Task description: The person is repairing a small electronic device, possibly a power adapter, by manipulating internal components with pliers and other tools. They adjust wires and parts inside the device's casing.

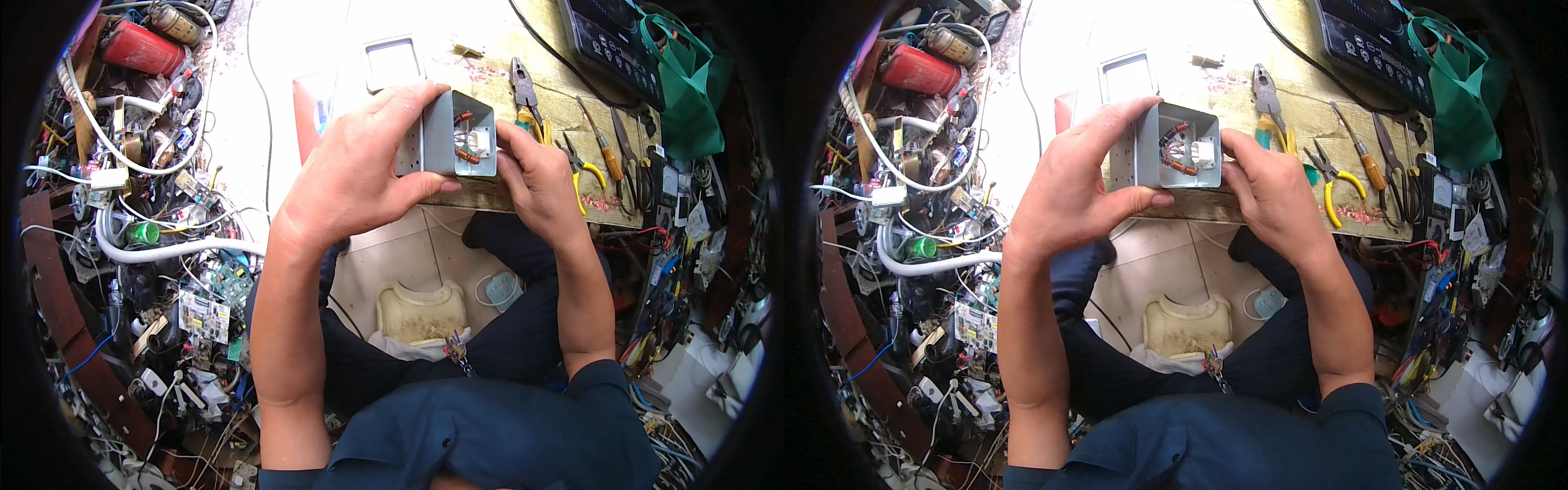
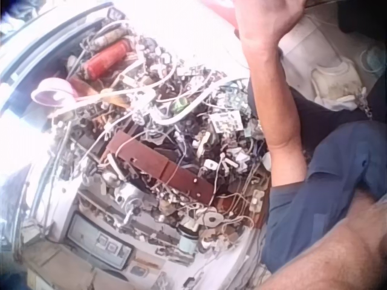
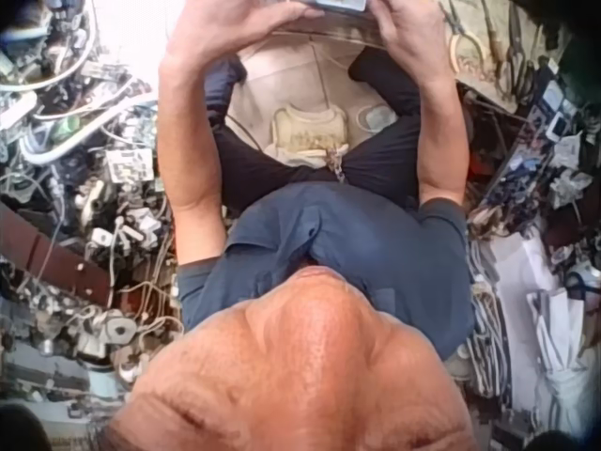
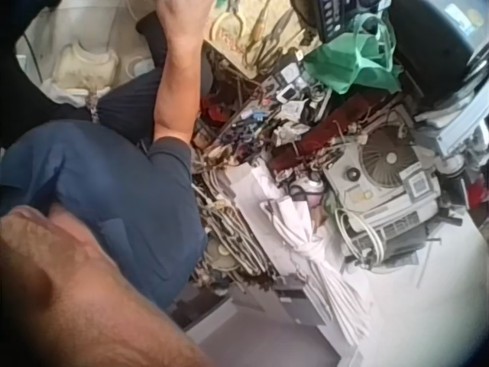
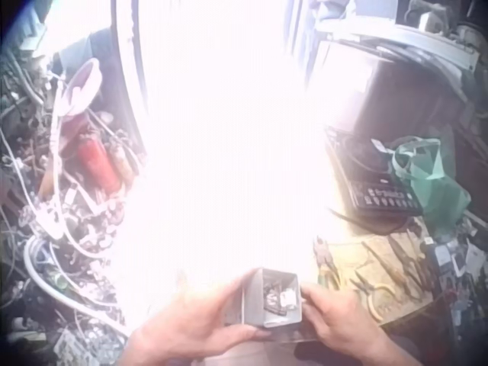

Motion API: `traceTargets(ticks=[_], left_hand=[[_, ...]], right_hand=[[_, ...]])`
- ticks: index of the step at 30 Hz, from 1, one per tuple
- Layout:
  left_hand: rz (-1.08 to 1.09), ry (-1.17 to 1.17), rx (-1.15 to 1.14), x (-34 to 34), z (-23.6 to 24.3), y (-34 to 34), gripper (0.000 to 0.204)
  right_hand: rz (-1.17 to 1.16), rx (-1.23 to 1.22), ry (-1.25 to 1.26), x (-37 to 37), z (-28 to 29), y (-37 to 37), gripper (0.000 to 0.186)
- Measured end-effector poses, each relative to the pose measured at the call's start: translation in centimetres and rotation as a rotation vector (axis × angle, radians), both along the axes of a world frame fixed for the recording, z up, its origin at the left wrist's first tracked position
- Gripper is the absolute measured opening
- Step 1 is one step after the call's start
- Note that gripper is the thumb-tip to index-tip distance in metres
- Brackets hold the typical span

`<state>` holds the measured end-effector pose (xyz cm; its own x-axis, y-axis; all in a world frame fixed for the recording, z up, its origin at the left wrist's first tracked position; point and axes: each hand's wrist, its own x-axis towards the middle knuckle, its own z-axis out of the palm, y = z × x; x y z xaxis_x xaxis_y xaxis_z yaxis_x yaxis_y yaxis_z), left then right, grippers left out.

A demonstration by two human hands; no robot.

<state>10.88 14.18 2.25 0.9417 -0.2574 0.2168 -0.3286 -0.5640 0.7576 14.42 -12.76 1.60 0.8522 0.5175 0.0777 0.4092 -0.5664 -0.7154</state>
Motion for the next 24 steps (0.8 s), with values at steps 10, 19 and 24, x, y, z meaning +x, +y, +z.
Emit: traceTargets(ticks=[10,19,24], left_hand=[[-0.021,-0.028,-0.046,0.14,-0.28,0.03,0.095],[-0.007,-0.033,0.053,0.08,0.23,0.06,0.093],[0.021,0.017,0.014,-0.09,-0.16,0.1,0.093]], right_hand=[[-0.002,-0.01,-0.019,-0.1,-0.56,-0.08,0.038],[-0.044,0.041,0.062,-0.24,-0.53,0.09,0.037],[-0.046,0.039,0.038,-0.25,-0.66,0.21,0.037]])
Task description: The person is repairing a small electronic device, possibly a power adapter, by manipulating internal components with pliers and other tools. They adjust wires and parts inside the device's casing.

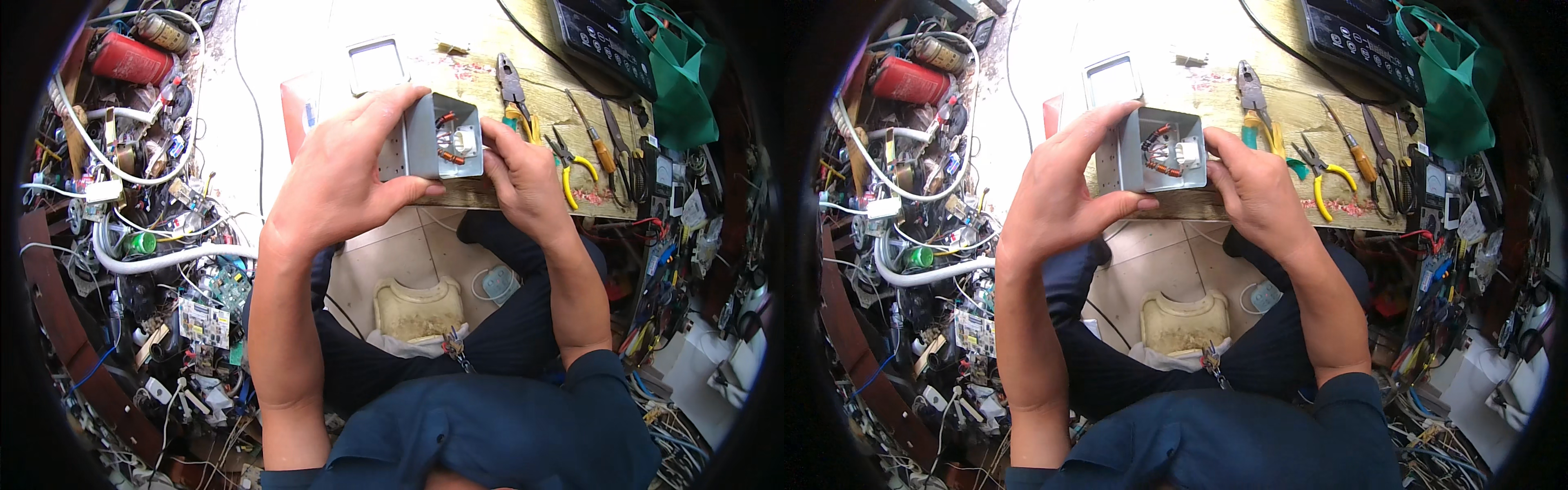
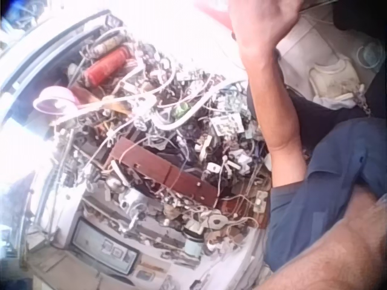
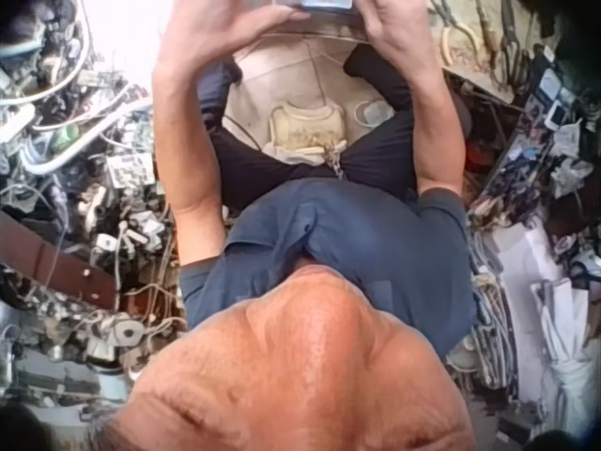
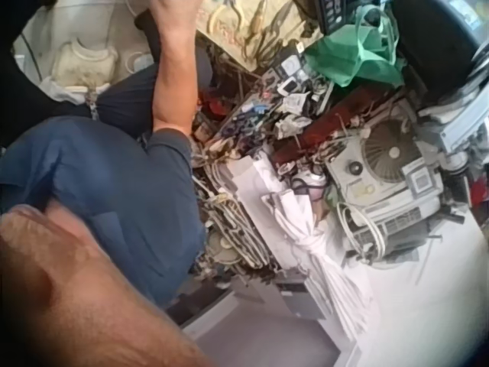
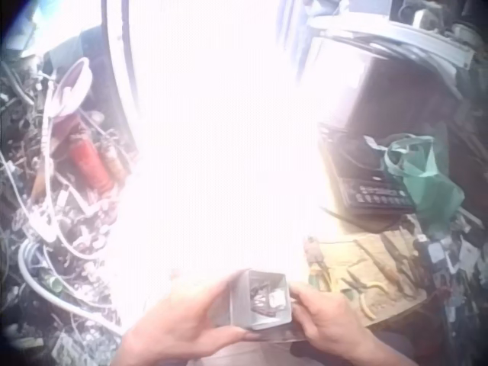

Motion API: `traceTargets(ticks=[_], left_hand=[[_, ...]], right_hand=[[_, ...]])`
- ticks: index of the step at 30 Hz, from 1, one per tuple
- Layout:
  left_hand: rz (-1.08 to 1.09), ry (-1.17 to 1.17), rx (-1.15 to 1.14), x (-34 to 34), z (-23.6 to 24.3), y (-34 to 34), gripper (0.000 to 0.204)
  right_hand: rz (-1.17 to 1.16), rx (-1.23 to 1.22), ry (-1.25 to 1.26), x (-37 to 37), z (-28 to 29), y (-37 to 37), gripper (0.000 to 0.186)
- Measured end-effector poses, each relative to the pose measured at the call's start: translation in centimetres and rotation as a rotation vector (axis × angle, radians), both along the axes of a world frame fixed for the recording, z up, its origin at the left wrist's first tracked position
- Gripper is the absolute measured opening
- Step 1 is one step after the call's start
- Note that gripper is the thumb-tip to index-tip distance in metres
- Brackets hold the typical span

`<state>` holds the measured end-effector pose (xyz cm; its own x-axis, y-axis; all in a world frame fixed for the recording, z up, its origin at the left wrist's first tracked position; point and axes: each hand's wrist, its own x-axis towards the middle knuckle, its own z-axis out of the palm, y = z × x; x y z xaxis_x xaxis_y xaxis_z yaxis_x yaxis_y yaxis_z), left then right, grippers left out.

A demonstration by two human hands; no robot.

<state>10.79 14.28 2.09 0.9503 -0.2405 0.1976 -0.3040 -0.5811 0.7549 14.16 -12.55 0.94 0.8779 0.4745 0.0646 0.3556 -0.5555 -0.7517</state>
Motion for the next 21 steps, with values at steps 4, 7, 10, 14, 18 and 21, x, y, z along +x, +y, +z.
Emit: traceTargets(ticks=[4,7,10,14,18,21], left_hand=[[-0.007,-0.004,0.045,0.22,0.52,-0.13,0.093],[-0.014,-0.021,0.033,0.12,0.26,-0.13,0.094],[-0.022,0.014,-0.033,0.26,0.16,-0.14,0.095],[-0.016,-0.035,0.038,0.04,0.34,-0.09,0.097],[-0.016,-0.036,-0.018,0.3,0.11,-0.27,0.101],[-0.016,-0.035,-0.117,0.33,-0.01,-0.9,0.102]], right_hand=[[0.011,-0.015,0.0,0.31,-0.32,-0.3,0.038],[0.023,0.004,-0.038,0.18,-0.79,-0.55,0.037],[0.018,0.04,-0.002,0.25,-0.73,-0.36,0.037],[0.012,0.022,-0.014,0.01,-0.99,-0.3,0.037],[0.007,0.041,0.021,-0.09,-0.59,-0.23,0.039],[0.004,0.07,0.026,-0.12,-1.11,-0.38,0.041]])
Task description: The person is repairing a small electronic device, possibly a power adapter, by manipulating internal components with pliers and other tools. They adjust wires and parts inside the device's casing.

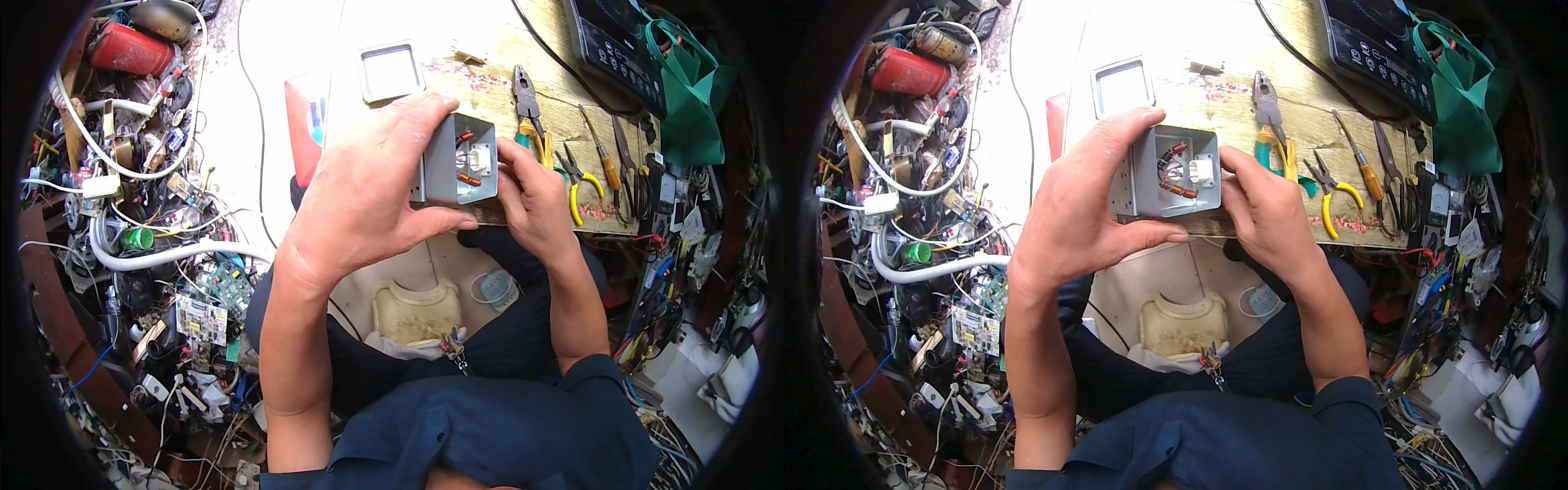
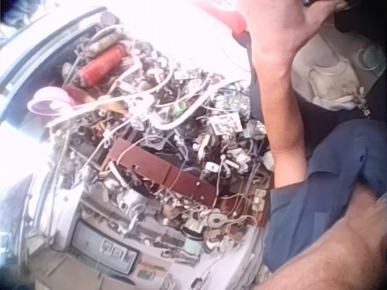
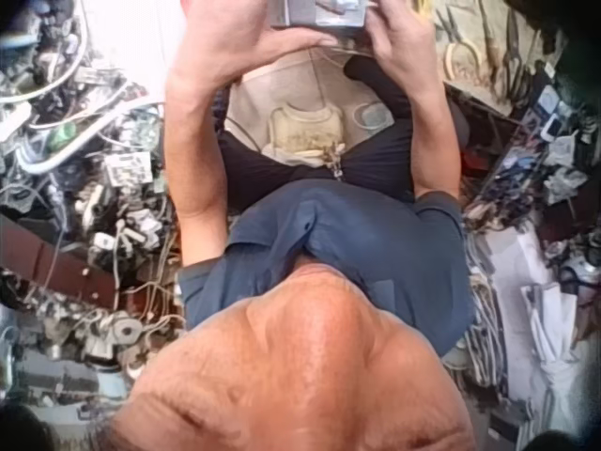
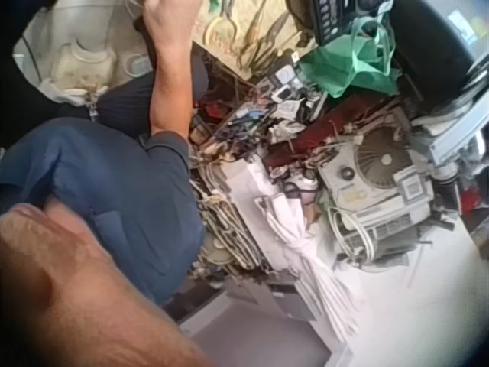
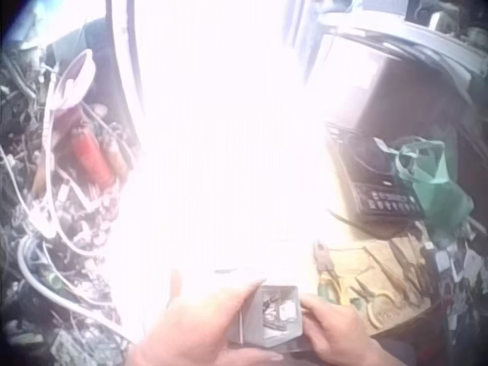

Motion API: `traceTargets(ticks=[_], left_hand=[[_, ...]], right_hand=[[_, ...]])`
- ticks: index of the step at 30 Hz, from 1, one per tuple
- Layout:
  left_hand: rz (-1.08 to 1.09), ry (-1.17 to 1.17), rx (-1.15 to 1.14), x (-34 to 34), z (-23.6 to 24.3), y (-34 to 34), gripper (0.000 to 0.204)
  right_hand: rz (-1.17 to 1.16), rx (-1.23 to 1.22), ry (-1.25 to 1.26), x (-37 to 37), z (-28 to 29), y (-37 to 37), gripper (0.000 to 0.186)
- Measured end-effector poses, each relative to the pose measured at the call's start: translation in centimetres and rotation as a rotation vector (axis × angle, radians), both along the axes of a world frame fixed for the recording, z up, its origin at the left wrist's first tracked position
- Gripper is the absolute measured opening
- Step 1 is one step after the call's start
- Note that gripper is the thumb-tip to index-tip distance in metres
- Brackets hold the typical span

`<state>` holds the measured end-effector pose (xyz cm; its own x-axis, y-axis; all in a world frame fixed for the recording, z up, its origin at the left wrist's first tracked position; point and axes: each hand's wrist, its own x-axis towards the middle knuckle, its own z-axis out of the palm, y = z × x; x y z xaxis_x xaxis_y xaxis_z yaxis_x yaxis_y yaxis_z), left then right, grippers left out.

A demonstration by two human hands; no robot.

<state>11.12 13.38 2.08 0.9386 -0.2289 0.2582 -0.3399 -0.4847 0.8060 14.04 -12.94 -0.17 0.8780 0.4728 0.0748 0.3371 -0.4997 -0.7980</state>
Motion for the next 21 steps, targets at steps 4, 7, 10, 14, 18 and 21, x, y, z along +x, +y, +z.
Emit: traceTargets(ticks=[4,7,10,14,18,21], left_hand=[[0.0,-0.065,-0.032,0.2,-0.4,-0.4,0.101],[-0.005,-0.032,-0.015,0.1,-0.1,-0.4,0.098],[-0.006,-0.003,-0.02,0.1,-0.1,-0.4,0.097],[0.007,-0.022,-0.016,0.0,-0.3,-0.4,0.095],[0.012,-0.03,-0.021,0.0,-0.4,-0.4,0.094],[0.01,-0.016,-0.022,0.0,-0.3,-0.4,0.093]], right_hand=[[-0.001,0.018,0.008,-0.1,-0.2,-0.1,0.047],[-0.022,0.031,0.051,-0.3,-0.4,0.0,0.051],[-0.031,0.016,-0.015,-0.2,-0.5,0.0,0.049],[-0.028,0.006,-0.032,-0.2,-0.8,0.0,0.046],[-0.037,0.01,-0.026,-0.2,-1.0,-0.1,0.043],[-0.044,-0.008,-0.043,-0.3,-1.2,-0.2,0.042]])
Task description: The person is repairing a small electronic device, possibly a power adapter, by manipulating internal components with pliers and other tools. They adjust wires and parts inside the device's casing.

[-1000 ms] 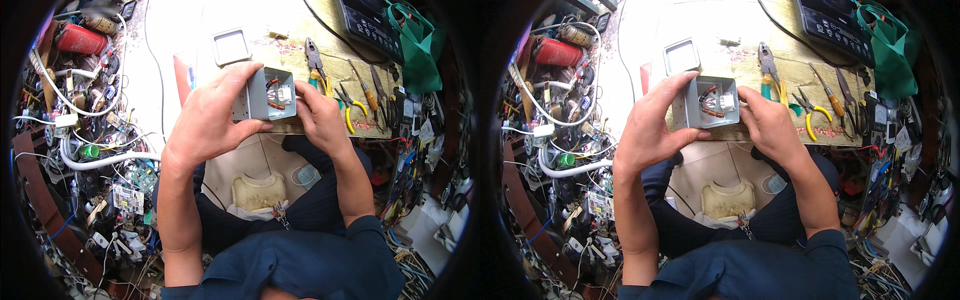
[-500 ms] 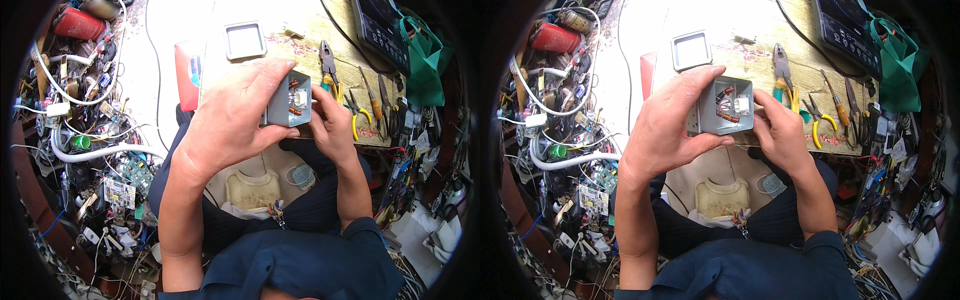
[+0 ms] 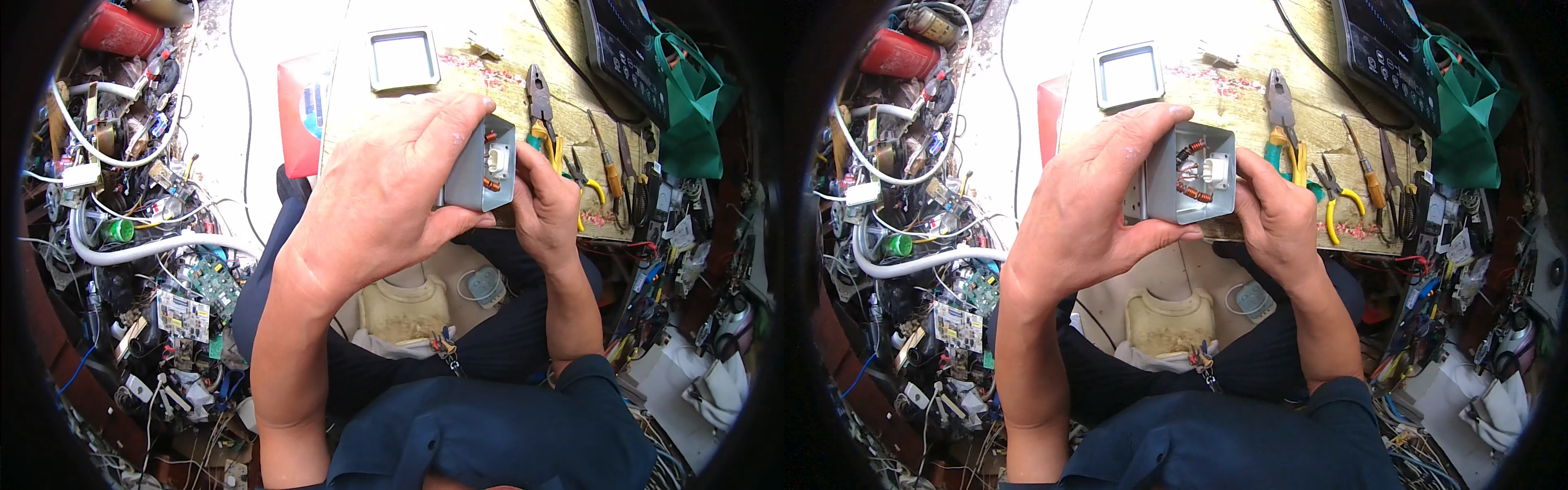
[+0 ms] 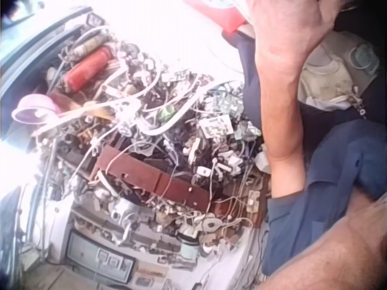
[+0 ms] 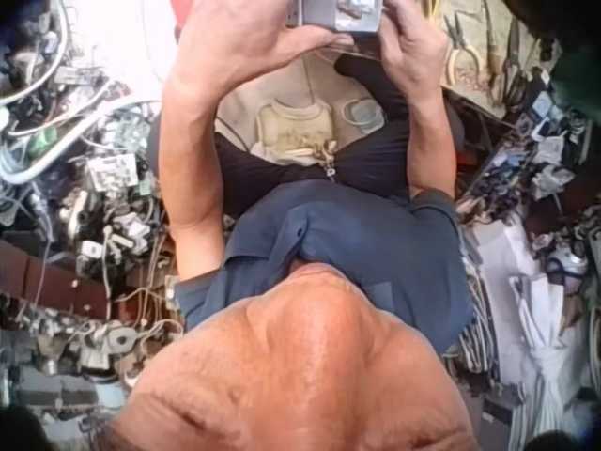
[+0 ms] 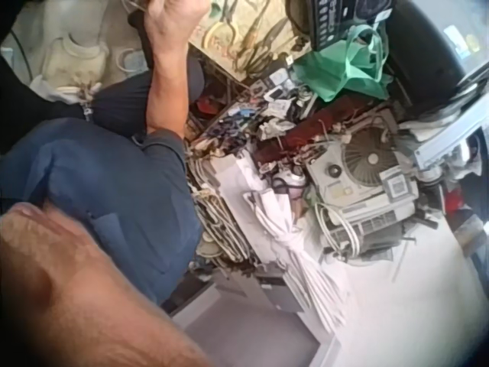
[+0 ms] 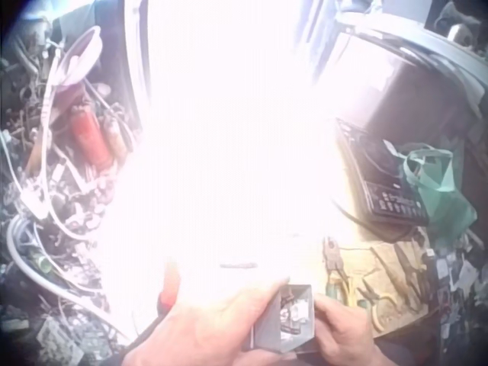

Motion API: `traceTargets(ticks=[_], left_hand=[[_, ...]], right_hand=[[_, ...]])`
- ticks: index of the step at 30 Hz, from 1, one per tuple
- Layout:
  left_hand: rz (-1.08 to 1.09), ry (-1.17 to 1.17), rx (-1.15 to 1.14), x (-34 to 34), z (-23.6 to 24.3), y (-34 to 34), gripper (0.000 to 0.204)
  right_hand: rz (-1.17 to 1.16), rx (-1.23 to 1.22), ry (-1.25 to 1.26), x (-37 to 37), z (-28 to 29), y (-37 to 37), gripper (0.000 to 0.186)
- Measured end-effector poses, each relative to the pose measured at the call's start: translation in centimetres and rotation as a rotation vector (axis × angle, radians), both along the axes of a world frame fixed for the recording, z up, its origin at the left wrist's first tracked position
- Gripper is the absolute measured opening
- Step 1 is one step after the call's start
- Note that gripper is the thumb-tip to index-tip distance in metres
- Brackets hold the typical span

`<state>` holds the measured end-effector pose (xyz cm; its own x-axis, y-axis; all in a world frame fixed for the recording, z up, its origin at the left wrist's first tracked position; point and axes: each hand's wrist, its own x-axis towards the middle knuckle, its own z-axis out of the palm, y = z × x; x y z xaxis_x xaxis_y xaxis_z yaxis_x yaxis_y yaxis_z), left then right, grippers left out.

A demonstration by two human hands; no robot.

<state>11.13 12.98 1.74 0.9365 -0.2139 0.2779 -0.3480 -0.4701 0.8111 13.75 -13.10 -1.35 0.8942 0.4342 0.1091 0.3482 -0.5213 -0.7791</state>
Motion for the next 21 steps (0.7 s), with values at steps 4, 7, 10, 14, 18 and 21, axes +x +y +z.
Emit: traceTargets(ticks=[4,7,10,14,18,21], left_hand=[[0.0,0.008,0.009,0.0,0.0,0.0,0.094],[-0.003,0.023,0.006,0.0,0.2,0.1,0.094],[-0.015,0.049,0.008,-0.1,0.3,0.1,0.094],[-0.009,0.041,0.002,-0.1,0.3,0.2,0.093],[-0.015,0.027,-0.002,0.1,0.3,0.1,0.093],[-0.01,0.015,0.001,0.1,0.3,0.1,0.094]], right_hand=[[-0.007,0.009,0.019,0.0,0.2,0.3,0.041],[-0.007,0.002,0.02,0.0,0.2,0.2,0.042],[-0.003,-0.006,0.052,0.1,0.6,0.2,0.04],[0.001,0.012,0.078,0.2,0.9,0.4,0.04],[0.015,-0.018,0.041,0.5,1.2,0.3,0.04],[0.009,0.012,0.064,0.4,1.3,0.5,0.041]])
